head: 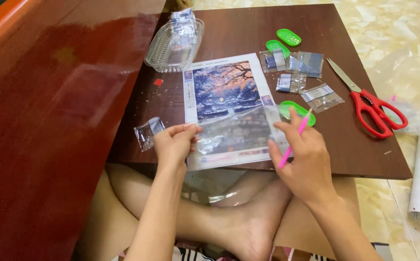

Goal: The person performs diamond painting by picking up small resin beads from a dish with a pen tool and placing them onto a coded adhesive canvas. The person also adjusts the canvas and plastic film covering it, and handles packages of beads.

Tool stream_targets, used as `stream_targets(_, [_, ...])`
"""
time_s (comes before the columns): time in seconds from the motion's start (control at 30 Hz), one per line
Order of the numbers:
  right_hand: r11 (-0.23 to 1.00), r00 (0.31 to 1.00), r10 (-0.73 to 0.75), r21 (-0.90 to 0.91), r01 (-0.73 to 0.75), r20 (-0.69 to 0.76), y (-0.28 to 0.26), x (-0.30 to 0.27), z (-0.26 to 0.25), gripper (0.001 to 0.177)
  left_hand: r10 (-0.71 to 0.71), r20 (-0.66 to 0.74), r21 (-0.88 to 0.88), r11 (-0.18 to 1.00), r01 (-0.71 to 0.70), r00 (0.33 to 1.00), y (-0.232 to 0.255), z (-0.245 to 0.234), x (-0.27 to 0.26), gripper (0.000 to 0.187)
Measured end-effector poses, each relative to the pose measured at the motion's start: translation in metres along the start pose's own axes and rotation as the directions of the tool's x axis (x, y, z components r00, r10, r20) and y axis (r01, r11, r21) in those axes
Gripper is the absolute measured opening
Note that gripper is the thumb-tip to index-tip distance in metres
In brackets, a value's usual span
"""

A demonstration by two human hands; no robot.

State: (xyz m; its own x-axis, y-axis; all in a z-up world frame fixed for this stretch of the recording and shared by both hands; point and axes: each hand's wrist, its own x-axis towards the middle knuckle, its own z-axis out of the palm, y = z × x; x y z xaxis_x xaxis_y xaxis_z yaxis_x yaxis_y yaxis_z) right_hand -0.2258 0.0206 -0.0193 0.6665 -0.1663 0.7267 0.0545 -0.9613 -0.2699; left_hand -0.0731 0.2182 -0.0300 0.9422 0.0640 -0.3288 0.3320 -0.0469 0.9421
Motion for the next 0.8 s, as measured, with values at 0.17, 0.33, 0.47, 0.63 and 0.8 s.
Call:
stream_targets(0.17, [0.997,0.998,-0.055,-0.046,0.054,-0.006,0.012,0.024,-0.001,0.035,0.060,-0.047,0.211,0.976,-0.049,0.997,-0.001,0.006,0.018,0.024])
stream_targets(0.33, [0.975,0.965,-0.178,0.169,0.146,0.192,0.015,0.033,0.022,0.037,0.117,-0.085,0.341,0.937,-0.081,0.990,-0.003,0.006,0.024,0.042])
stream_targets(0.47, [0.964,0.913,-0.266,0.104,0.245,0.310,0.014,0.030,0.037,0.046,0.179,-0.001,0.314,0.934,-0.169,0.984,0.019,0.011,0.005,0.083])
stream_targets(0.63, [0.973,0.884,-0.186,-0.043,0.225,0.430,0.008,0.032,0.052,0.051,0.415,0.079,0.451,0.796,-0.403,0.907,0.013,0.002,-0.001,0.086])
stream_targets(0.8, [0.988,0.825,-0.050,0.151,-0.043,0.563,-0.011,0.036,0.059,0.047,0.391,0.083,0.602,0.714,-0.359,0.917,-0.008,0.006,-0.014,0.072])
